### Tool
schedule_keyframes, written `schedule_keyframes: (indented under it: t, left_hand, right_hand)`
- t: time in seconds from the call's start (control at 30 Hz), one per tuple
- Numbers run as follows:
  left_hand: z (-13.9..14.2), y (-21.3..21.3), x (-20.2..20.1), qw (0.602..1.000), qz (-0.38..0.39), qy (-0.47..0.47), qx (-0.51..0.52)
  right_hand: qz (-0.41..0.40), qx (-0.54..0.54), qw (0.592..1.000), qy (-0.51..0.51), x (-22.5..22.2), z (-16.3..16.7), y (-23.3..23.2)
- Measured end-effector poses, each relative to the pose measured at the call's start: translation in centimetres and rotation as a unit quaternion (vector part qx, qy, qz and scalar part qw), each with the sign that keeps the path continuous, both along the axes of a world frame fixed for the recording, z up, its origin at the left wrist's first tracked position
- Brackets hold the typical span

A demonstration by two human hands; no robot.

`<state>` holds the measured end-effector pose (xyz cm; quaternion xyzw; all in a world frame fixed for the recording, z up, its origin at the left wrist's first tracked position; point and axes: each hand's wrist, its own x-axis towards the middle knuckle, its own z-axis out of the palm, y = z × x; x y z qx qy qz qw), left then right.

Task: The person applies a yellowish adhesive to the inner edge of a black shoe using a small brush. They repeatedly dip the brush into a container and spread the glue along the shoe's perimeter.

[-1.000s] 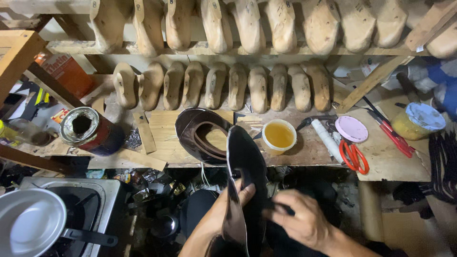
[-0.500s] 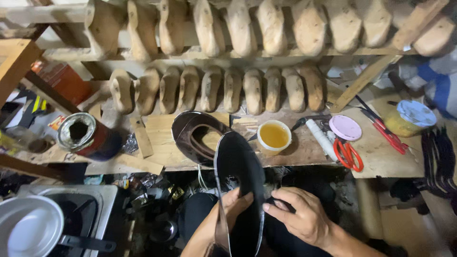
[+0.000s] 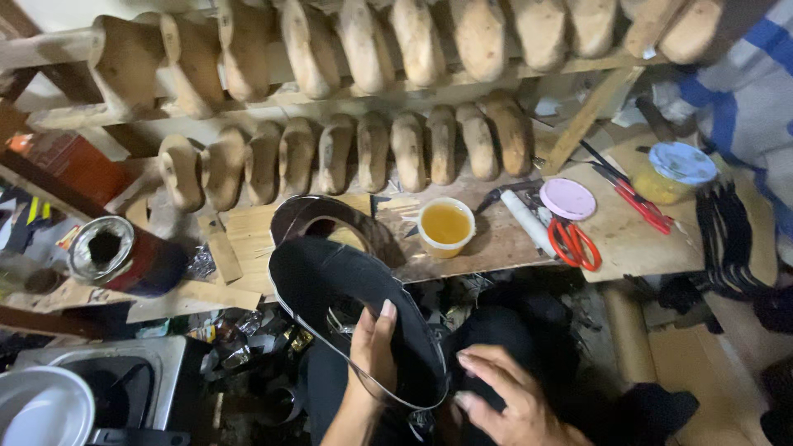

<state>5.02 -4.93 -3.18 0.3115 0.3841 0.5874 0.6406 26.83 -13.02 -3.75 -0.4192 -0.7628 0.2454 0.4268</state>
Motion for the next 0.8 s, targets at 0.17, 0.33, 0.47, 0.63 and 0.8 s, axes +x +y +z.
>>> schedule_keyframes:
  t: [0.17, 0.33, 0.47, 0.63, 0.8]
  left_hand:
    - [-3.0, -1.6, 3.7, 0.993, -0.005, 0.119, -0.002]
    - [-3.7, -1.3, 5.1, 0.893, -0.286, 0.323, -0.127]
    - [-4.6, 0.2, 4.8, 0.826, -0.442, 0.283, 0.204]
    - [-7.2, 2.1, 6.1, 0.808, -0.513, 0.287, 0.045]
    - [-8.4, 3.7, 5.9, 0.820, -0.511, 0.254, 0.023]
  right_hand:
    - [-0.025, -0.208, 0.954, 0.214, -1.4, -1.9, -3.2]
    - [-0.151, -0.287, 0.851, 0.414, 0.9, -1.1, -5.6]
    - [-0.289, -0.196, 0.825, 0.445, 7.4, -1.4, -8.6]
    - [-0.508, -0.111, 0.818, 0.247, 14.9, -4.0, -15.0]
    - [-0.658, -0.298, 0.691, -0.015, 17.4, -7.0, -22.5]
